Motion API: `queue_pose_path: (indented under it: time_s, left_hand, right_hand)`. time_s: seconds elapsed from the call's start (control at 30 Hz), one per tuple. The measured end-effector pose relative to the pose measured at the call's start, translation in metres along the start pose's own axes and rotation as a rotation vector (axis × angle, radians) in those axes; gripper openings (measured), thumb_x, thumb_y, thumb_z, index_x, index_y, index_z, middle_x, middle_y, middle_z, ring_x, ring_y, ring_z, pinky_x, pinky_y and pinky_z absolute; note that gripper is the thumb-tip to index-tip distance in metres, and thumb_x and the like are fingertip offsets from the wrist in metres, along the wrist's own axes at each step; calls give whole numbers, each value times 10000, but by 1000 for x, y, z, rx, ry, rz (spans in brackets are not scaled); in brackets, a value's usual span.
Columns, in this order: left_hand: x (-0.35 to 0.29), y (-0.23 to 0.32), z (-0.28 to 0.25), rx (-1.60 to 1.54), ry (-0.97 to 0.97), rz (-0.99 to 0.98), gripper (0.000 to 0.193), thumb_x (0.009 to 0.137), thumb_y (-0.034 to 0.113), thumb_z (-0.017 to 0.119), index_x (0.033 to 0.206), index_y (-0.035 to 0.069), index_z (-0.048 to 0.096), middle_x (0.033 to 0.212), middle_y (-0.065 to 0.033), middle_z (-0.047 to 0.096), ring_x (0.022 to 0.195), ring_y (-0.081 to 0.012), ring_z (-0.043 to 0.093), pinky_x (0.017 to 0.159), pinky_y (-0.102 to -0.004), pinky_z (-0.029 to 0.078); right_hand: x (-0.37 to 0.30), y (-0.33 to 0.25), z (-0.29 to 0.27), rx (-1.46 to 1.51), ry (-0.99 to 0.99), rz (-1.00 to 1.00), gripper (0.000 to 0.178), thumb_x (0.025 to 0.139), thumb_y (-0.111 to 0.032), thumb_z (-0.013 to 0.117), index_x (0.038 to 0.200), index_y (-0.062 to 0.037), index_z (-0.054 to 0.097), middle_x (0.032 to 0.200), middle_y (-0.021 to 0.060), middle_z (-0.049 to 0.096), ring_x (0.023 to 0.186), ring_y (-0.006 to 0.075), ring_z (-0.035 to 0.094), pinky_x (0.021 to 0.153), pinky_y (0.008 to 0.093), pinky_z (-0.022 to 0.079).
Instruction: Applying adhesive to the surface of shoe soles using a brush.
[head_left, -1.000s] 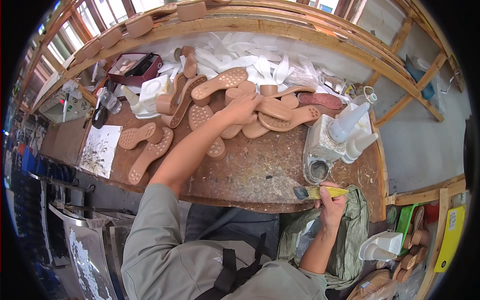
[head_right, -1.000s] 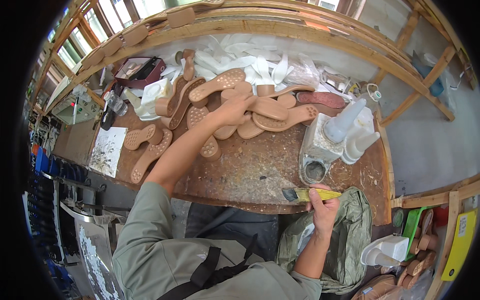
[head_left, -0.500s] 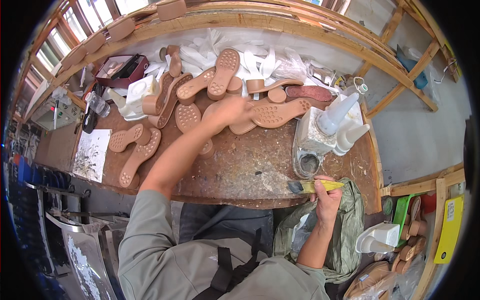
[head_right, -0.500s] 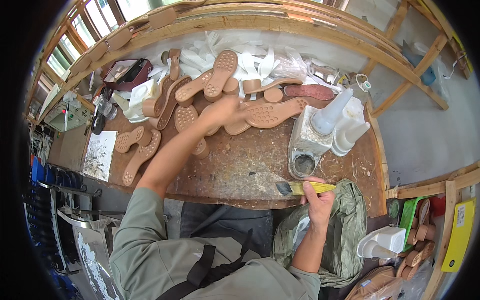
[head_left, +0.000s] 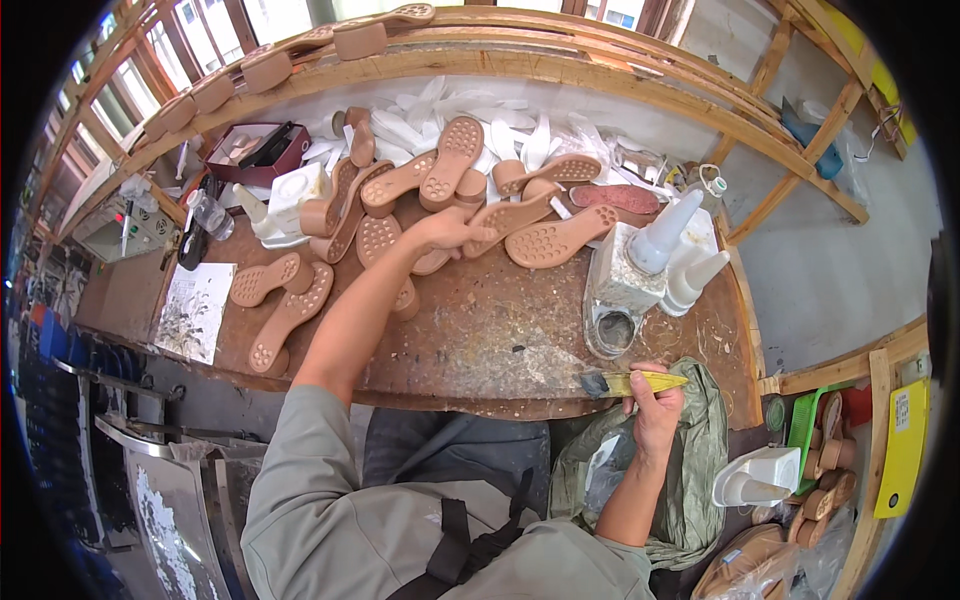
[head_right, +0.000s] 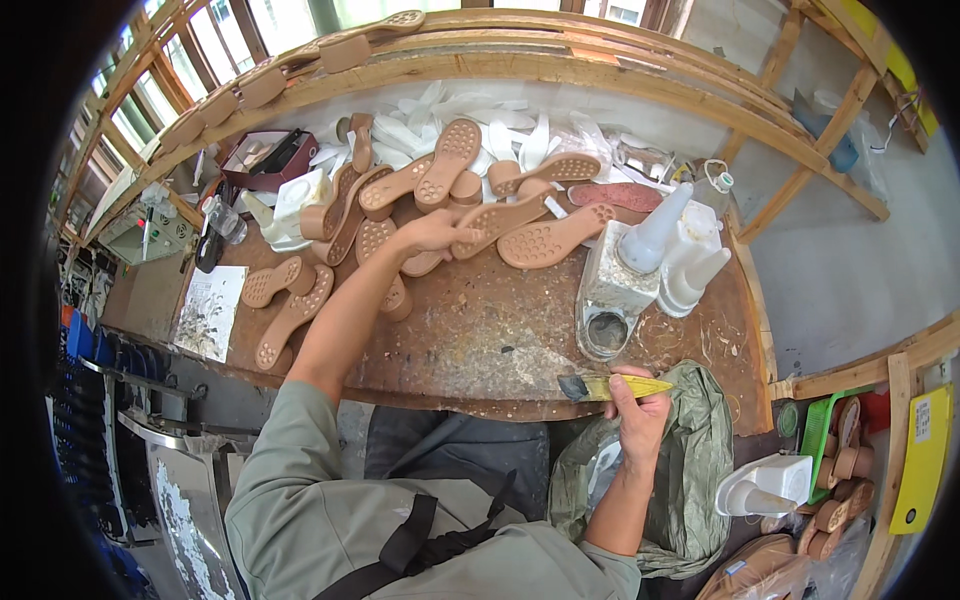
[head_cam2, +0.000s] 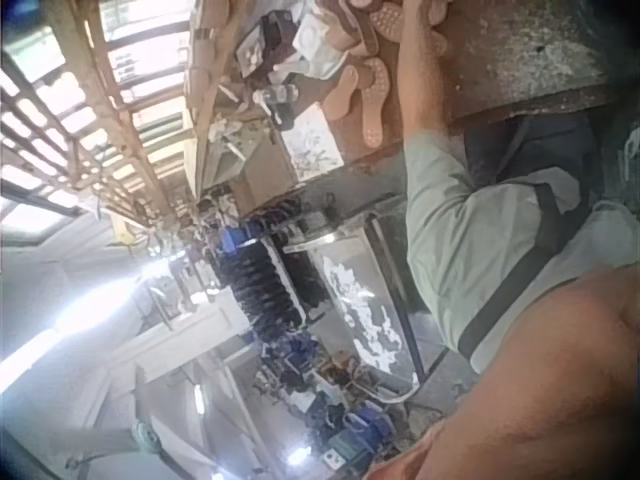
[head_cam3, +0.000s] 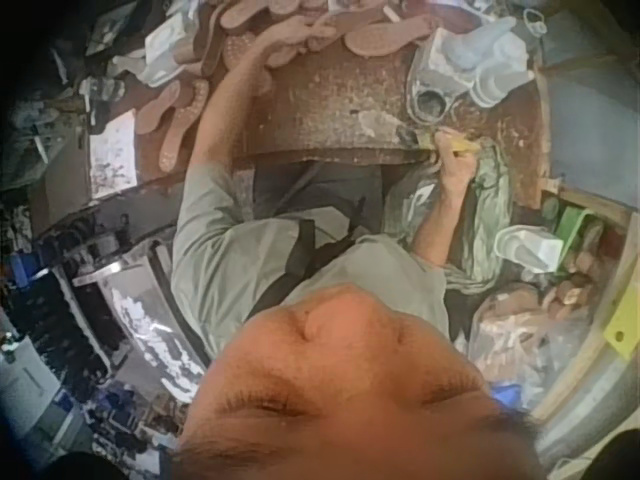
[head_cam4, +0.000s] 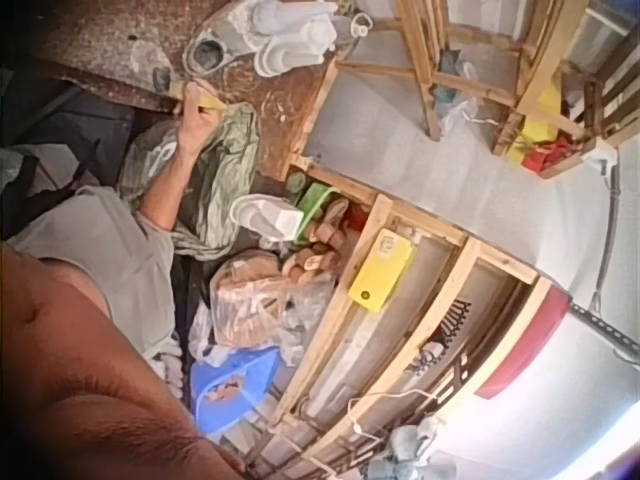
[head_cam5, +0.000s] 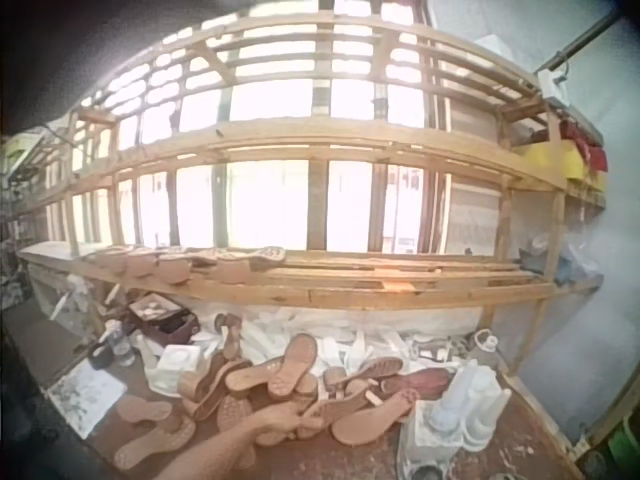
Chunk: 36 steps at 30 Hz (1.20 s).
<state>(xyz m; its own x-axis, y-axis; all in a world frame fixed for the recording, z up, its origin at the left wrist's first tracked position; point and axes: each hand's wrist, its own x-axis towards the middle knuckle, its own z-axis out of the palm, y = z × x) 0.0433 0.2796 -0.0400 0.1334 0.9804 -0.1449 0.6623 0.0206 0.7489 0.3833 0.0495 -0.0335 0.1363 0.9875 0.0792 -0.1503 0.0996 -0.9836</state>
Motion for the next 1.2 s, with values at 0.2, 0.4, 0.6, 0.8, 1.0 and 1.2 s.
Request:
queue_pose_path:
  time_s: [0.2, 0.4, 0.6, 0.8, 1.0, 1.2]
  left_hand:
    - [52, 9, 10, 236, 505, 371, 405, 766, 257, 621, 1028, -51, 589, 898, -185, 652, 825, -378, 615, 775, -408, 497]
    - [118, 15, 56, 712, 270, 573, 336, 747, 175, 595, 1030, -4, 623, 1050, -209, 613, 984, -341, 582, 816, -375, 465]
    - [139, 9, 25, -376, -28, 172, 202, 787, 131, 607, 919, -8, 670, 823, -128, 670, 723, -223, 641, 663, -328, 514]
    - [106, 9, 19, -813, -49, 6, 165, 833, 84, 606, 922, -52, 640, 833, -98, 654, 708, -149, 625, 629, -264, 507]
    - [71, 9, -10, -786, 131, 234, 298, 875, 184, 558, 1030, -69, 588, 906, -105, 640, 822, -147, 614, 688, -261, 504]
    - [-3, -29, -12, 414, 59, 221, 565, 769, 272, 619, 1212, -32, 443, 1167, -283, 513, 1092, -346, 530, 903, -395, 450]
  right_hand:
    - [9, -3, 9, -21, -14, 27, 174, 852, -113, 643, 963, 18, 615, 662, 15, 559, 496, 76, 485, 442, 205, 374]
    - [12, 3, 10, -27, 11, 45, 160, 856, -98, 638, 966, 17, 621, 663, 8, 565, 499, 69, 492, 454, 197, 375]
    - [17, 7, -5, -32, 56, 78, 163, 852, -92, 633, 964, 22, 604, 672, 22, 559, 491, 83, 489, 439, 203, 377]
    - [29, 8, 13, -72, -13, 121, 155, 868, -109, 624, 977, 1, 617, 623, 2, 560, 489, 54, 483, 443, 192, 360]
    - [31, 13, 9, -36, -17, 109, 168, 862, -110, 623, 977, 11, 600, 667, 13, 562, 475, 68, 476, 427, 195, 370]
    - [24, 12, 0, 9, 12, 45, 159, 861, -70, 619, 988, 24, 606, 667, 24, 556, 491, 76, 479, 452, 198, 369]
